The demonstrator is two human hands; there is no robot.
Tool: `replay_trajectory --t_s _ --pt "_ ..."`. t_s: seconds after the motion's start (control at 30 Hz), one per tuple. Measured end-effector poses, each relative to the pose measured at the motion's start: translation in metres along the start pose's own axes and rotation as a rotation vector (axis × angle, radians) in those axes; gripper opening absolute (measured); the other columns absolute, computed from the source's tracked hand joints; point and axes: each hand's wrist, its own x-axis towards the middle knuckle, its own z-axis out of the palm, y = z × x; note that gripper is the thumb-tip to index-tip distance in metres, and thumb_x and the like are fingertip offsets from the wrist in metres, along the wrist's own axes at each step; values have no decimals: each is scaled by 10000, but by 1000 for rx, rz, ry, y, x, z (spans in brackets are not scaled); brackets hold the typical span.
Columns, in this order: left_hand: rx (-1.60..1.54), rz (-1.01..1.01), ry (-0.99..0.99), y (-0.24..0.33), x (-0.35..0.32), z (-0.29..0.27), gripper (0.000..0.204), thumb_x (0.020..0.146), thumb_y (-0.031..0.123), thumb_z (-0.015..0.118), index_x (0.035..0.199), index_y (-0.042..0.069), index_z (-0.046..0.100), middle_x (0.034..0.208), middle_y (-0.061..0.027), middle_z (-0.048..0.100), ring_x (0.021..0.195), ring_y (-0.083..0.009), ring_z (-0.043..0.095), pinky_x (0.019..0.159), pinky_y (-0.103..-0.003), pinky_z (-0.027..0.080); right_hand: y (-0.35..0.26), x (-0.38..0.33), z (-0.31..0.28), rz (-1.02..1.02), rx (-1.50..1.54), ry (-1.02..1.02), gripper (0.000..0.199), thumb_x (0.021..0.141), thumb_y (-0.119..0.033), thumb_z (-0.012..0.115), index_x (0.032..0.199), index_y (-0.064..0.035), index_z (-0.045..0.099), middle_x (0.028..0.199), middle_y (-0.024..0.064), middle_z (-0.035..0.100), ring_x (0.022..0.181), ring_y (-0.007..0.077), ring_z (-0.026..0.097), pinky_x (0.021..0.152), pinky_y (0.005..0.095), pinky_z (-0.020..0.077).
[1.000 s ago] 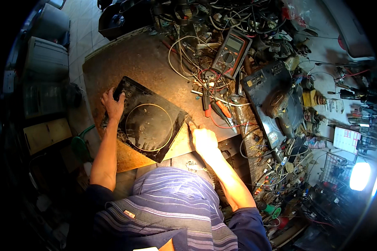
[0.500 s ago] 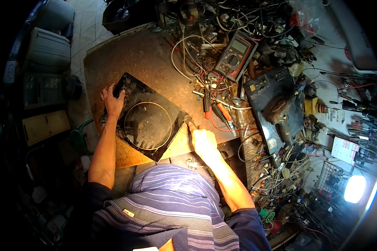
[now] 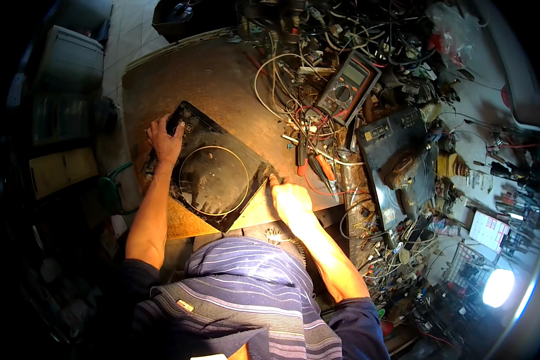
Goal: The person uses a utility knife to cut the adhesive seal around the perimeter of a black square induction cooktop. They work methodically along the edges to separate the glass surface from the frame, eventually lifting the top panel to reveal the internal components.
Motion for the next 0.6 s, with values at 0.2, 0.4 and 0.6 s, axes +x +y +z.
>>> replay_trajectory --t_s 0.2,0.4,0.6 --pt "-10 7 34 9 -4 0 509 852 349 814 1294 138 672 1284 -107 583 1287 -355 473 1112 -544 349 -29 48 -32 -39 -101 -195 355 1094 -169 444 1353 -12 628 1024 282 731 931 399 752 786 470 615" --pt "44 -23 38 13 -3 0 487 885 363 792 1300 139 668 1310 -102 574 1293 -351 466 1123 -533 340 -37 64 -45 -64 -90 -217 445 1140 -252 355 1136 -3 723 992 284 729 928 434 742 839 498 608" --pt "31 -9 59 16 -3 -1 478 883 351 799 1284 125 671 1292 -103 580 1268 -346 475 1105 -528 350 -24 42 -27 -32 -153 -173 383 1133 -226 379 1385 -62 615 955 274 719 915 442 739 829 514 605"
